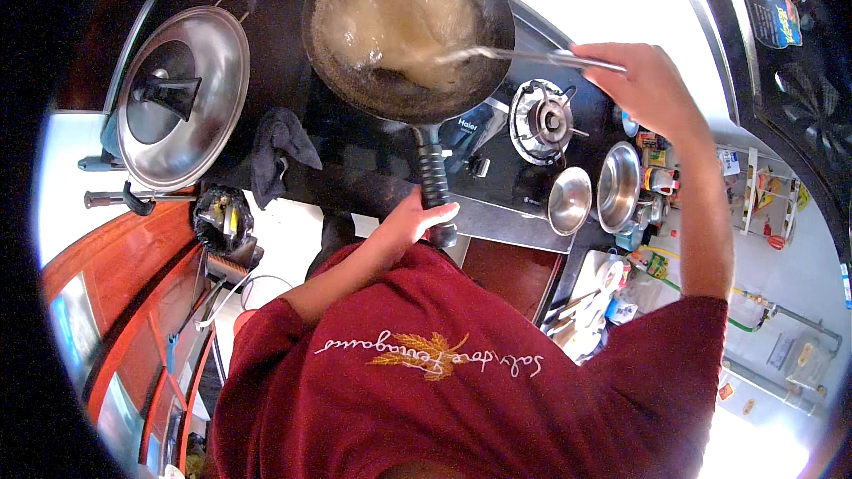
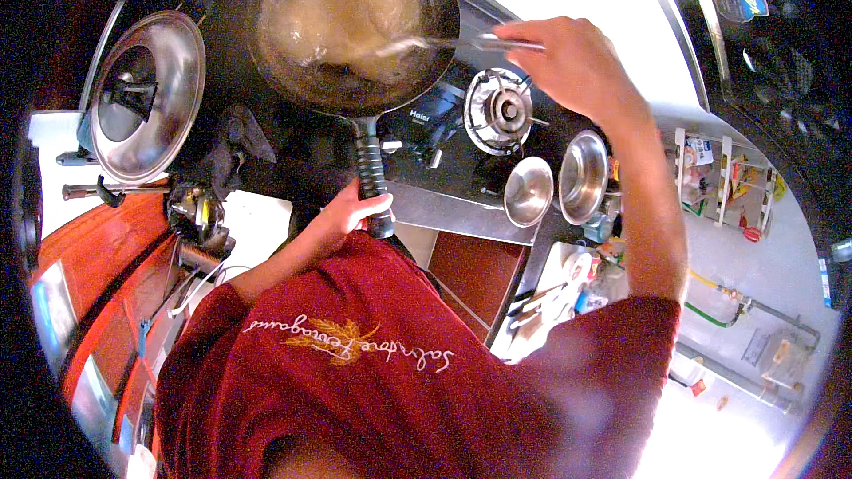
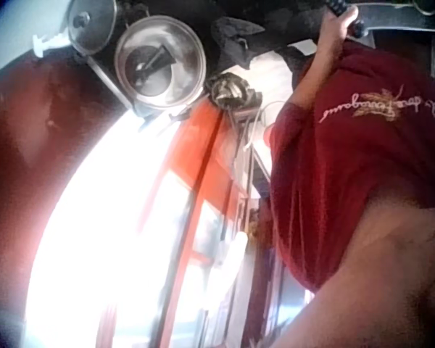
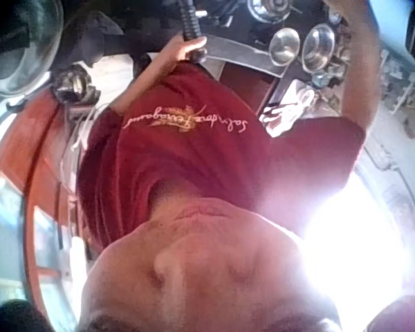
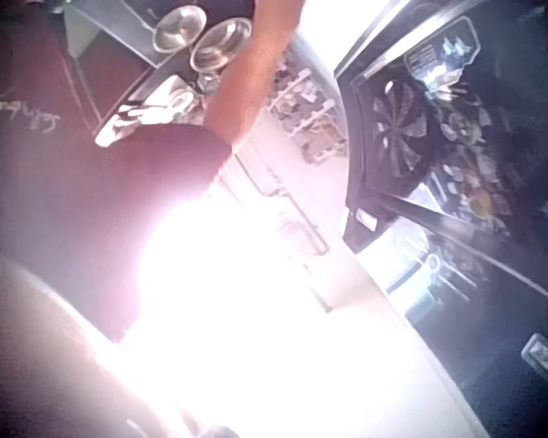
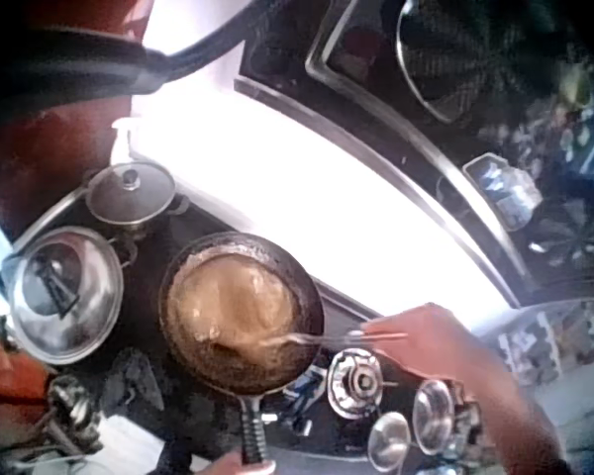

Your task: The person stirs a thick, translucent mixture in a pan on a stove using a spatula, briefly leaves the pan to retrieve a small bowl, and pours a liquid into the mixture.

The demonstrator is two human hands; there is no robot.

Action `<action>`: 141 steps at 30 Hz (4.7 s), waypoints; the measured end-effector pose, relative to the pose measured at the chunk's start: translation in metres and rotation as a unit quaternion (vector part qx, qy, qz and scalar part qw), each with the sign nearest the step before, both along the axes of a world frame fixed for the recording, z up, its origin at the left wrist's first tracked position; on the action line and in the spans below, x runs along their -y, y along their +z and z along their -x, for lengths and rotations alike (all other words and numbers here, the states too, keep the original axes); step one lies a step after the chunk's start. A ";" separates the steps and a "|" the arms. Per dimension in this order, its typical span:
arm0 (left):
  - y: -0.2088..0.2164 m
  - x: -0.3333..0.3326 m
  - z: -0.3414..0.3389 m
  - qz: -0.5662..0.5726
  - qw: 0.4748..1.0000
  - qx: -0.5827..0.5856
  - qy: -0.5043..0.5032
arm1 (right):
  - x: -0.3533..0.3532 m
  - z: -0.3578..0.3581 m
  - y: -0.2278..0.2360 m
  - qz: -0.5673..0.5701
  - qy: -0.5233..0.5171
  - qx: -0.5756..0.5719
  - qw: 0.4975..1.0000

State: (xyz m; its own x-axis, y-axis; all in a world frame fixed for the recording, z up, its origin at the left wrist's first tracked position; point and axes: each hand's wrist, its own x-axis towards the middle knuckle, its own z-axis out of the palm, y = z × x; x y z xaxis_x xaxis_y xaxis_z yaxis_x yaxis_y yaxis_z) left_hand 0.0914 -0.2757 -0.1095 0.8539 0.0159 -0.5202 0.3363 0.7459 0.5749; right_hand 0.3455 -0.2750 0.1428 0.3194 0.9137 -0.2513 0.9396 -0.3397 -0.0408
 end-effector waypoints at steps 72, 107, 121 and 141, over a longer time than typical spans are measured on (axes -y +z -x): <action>-0.013 0.010 -0.003 0.042 0.999 -0.001 0.026 | -0.006 -0.083 -0.034 -0.028 0.094 0.145 0.985; -0.009 0.004 -0.003 -0.028 0.999 0.022 -0.037 | 0.020 0.005 -0.084 0.109 -0.115 0.034 0.987; 0.002 -0.009 0.002 -0.078 0.994 0.011 -0.073 | 0.014 0.020 -0.109 0.070 -0.143 0.033 0.987; 0.004 -0.010 0.007 -0.111 0.990 0.039 -0.074 | 0.016 0.074 -0.097 0.105 -0.131 -0.108 0.980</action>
